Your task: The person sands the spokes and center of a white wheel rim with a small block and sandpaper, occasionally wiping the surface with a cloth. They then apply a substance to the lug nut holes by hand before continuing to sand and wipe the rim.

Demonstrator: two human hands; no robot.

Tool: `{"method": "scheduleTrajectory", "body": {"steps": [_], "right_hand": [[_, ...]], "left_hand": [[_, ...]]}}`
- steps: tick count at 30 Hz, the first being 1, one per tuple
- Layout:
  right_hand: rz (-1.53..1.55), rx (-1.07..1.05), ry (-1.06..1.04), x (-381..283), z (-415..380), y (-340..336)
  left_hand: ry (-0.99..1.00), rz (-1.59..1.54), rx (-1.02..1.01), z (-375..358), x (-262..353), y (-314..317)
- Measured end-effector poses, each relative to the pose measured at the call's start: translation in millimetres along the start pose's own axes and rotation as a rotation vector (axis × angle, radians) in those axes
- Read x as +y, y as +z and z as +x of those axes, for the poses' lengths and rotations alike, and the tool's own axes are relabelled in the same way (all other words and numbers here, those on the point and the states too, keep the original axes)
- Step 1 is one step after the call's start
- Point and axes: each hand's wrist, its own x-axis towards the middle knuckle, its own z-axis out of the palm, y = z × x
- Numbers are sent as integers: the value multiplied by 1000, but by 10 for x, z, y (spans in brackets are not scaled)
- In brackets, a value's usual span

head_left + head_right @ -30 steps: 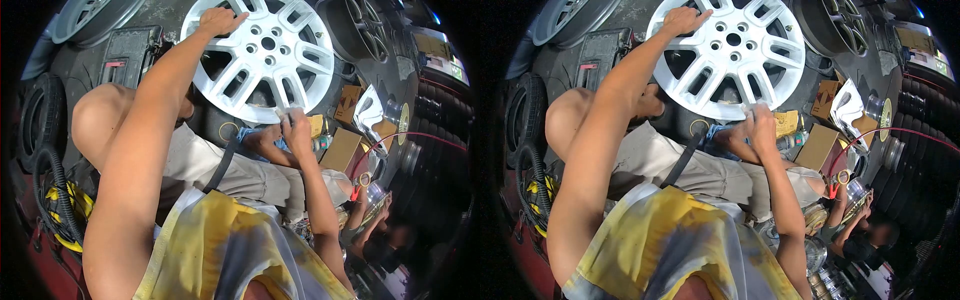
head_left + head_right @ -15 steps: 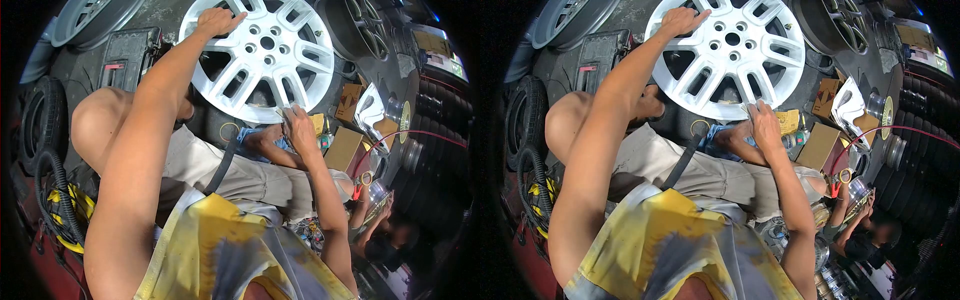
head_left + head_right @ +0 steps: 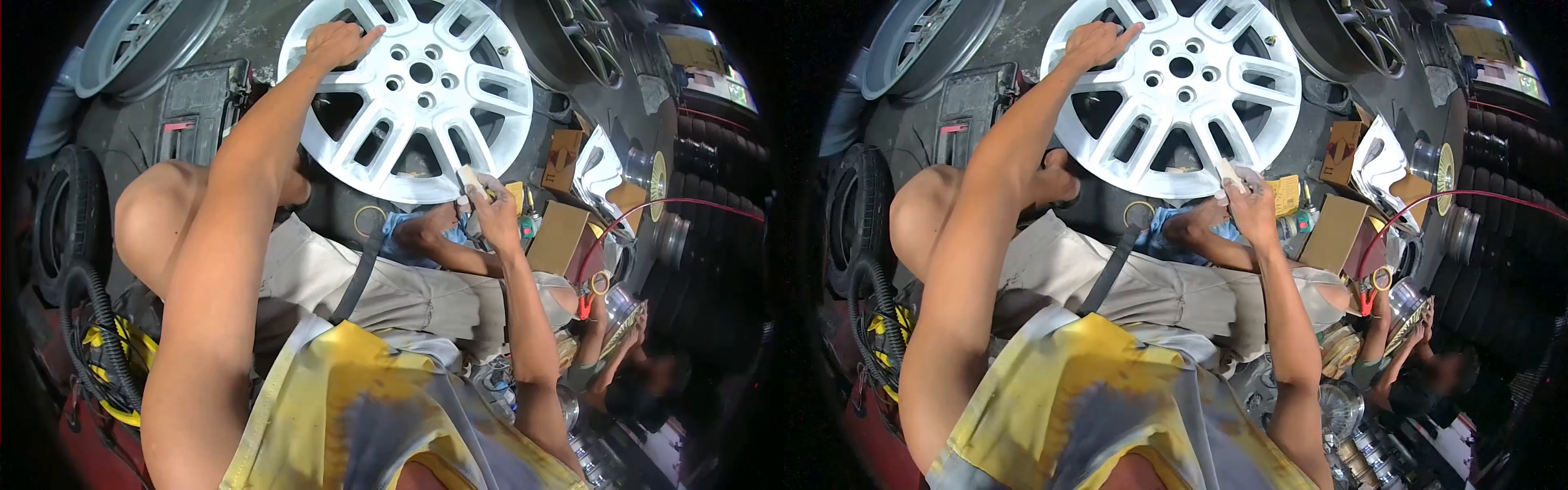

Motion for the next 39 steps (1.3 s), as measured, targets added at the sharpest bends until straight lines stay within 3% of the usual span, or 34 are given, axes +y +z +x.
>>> {"method": "scheduleTrajectory", "body": {"steps": [5, 7, 8, 10, 16, 18, 21, 24, 25, 29, 32, 33, 36, 39], "right_hand": [[-14, 7, -134, 139, 0, 27], [-520, 81, -375, 93, -36, 41], [-516, 74, -376, 78, -63, 72], [-822, 48, -584, 50, -115, 152], [-815, -117, -522, 122, -185, 220], [-920, -61, -784, 133, -126, 178], [-999, 29, -748, 96, -95, 229], [-921, 45, -639, 330, 64, 620], [-1026, 63, -745, 85, -51, 864], [-1029, 0, -810, 102, -8, 947], [-1148, 30, -669, 119, 114, 791], [-1138, -71, -672, -107, 10, 844], [-985, -70, -721, -92, -71, 1046], [-1043, -49, -721, -65, 42, 978]], "left_hand": [[-5, 31, -12, -19, 65, -31], [-1, 35, -2, -8, 57, -10], [6, 37, 9, -11, 49, -1], [-4, 34, 10, -17, 59, -5], [6, -10, -14, 15, 13, 41], [1, 7, -30, -15, 51, -17], [-6, -13, 58, 64, -10, 182], [-28, -15, -38, 83, 0, 133], [-27, -15, -37, 99, 7, 169], [-26, -3, 13, 82, -18, 145], [-38, -49, -14, 90, -1, 187], [-25, -18, -42, 75, 14, 108], [-35, 29, -66, 47, -1, 23], [18, 1, -80, 59, 35, 21]]}}
